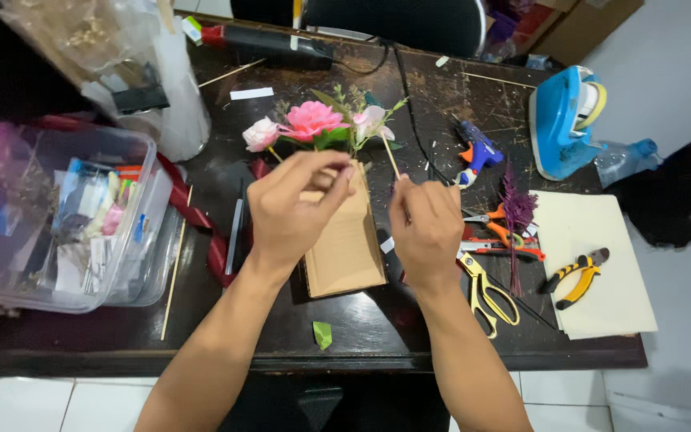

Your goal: The person trims artificial flower stems using orange shears and inserts them into a cardboard box. They handle ribbon and tape while organizing the floral arrangement at a workstation.

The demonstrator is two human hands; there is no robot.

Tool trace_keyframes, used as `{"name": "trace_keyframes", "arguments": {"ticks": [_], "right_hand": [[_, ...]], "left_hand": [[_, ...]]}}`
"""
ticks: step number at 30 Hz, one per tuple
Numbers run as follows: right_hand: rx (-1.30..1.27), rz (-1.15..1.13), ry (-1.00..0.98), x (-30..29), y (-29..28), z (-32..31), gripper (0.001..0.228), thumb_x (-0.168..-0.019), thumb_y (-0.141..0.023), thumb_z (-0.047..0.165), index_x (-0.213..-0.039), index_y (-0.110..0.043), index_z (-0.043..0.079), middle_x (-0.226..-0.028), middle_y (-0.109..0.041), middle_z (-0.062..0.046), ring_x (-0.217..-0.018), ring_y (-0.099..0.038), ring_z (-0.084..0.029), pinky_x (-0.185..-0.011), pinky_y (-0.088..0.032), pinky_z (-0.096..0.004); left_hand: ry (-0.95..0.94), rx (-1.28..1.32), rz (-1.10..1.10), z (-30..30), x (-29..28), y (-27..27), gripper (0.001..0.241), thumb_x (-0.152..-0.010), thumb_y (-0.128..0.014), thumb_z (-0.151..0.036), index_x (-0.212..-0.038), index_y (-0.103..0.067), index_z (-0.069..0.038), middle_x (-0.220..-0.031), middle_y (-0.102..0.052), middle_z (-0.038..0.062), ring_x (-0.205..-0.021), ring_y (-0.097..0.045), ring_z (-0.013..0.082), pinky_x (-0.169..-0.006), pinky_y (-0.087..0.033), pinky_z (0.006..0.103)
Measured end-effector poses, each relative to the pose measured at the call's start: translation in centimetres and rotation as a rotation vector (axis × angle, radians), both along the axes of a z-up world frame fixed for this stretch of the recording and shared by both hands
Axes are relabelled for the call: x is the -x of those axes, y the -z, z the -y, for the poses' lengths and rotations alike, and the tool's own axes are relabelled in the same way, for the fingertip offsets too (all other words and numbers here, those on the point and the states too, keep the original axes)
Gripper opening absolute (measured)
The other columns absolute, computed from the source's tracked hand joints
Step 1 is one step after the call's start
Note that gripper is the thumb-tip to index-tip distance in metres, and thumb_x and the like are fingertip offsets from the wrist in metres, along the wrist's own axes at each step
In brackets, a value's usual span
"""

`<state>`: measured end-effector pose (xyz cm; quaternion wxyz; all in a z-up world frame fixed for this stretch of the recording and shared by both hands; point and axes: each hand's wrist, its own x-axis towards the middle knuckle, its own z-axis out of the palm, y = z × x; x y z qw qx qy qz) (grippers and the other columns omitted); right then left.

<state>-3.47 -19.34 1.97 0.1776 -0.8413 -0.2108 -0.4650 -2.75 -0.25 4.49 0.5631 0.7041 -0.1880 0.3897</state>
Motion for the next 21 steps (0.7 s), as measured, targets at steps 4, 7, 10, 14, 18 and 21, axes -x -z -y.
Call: {"name": "trace_keyframes", "arguments": {"ticks": [4, 7, 10, 14, 18, 21], "right_hand": [[-0.353, -0.135, -0.042, -0.1, -0.9, 0.5, 0.01, -0.102, -0.08, -0.005, -0.095, -0.078, 0.002, -0.065, -0.057, -0.004, -0.06, -0.055, -0.022, -0.059, -0.044, -0.034], [-0.624, -0.293, -0.218, -0.7, -0.1, 0.8, 0.007, -0.106, -0.072, -0.003, -0.108, -0.079, -0.001, -0.072, -0.071, -0.011, -0.067, -0.065, -0.019, -0.069, -0.053, -0.035], [-0.754, -0.386, -0.357, -0.4, -0.3, 0.4, 0.009, -0.108, -0.069, -0.001, -0.113, -0.077, -0.003, -0.074, -0.074, -0.013, -0.068, -0.068, -0.02, -0.072, -0.057, -0.034], [-0.651, -0.43, -0.383, -0.2, -0.2, 0.6, 0.008, -0.1, -0.078, -0.001, -0.106, -0.083, 0.001, -0.071, -0.075, -0.011, -0.066, -0.069, -0.02, -0.07, -0.058, -0.035], [-0.587, -0.422, -0.385, -0.1, -0.4, 0.3, 0.007, -0.099, -0.08, 0.0, -0.102, -0.085, 0.004, -0.067, -0.073, -0.01, -0.063, -0.065, -0.02, -0.067, -0.056, -0.035], [-0.588, -0.432, -0.398, -0.1, -0.9, 0.2, 0.008, -0.099, -0.08, 0.0, -0.102, -0.086, 0.005, -0.068, -0.071, -0.008, -0.065, -0.061, -0.017, -0.067, -0.054, -0.034]], "left_hand": [[0.06, 0.006, -0.028, 0.6, 0.1, 0.1, 0.02, -0.088, -0.088, 0.005, -0.103, -0.085, -0.008, -0.088, -0.081, 0.002, -0.062, -0.08, 0.0131, -0.055, -0.067, 0.0213], [0.114, 0.079, -0.261, -0.2, -0.2, 0.4, 0.021, -0.09, -0.086, 0.005, -0.108, -0.084, -0.006, -0.095, -0.082, 0.011, -0.08, -0.085, 0.0291, -0.065, -0.07, 0.032], [0.125, 0.232, -0.542, -1.0, -1.2, 1.3, 0.019, -0.095, -0.086, -0.011, -0.113, -0.084, -0.013, -0.103, -0.084, 0.01, -0.097, -0.077, 0.0137, -0.078, -0.068, 0.0312], [0.237, 0.443, -0.683, -1.2, -1.8, 1.6, 0.027, -0.095, -0.086, -0.012, -0.119, -0.08, -0.004, -0.105, -0.081, 0.015, -0.091, -0.08, 0.0154, -0.078, -0.067, 0.025], [0.238, 0.52, -0.714, -1.0, -2.1, 1.6, 0.026, -0.095, -0.086, -0.016, -0.117, -0.078, -0.005, -0.093, -0.083, 0.012, -0.071, -0.078, 0.0087, -0.055, -0.057, 0.0141], [0.235, 0.529, -0.726, -0.9, -1.6, 0.6, 0.025, -0.094, -0.087, -0.017, -0.115, -0.078, -0.006, -0.092, -0.084, 0.013, -0.07, -0.078, 0.0075, -0.053, -0.056, 0.0132]]}}
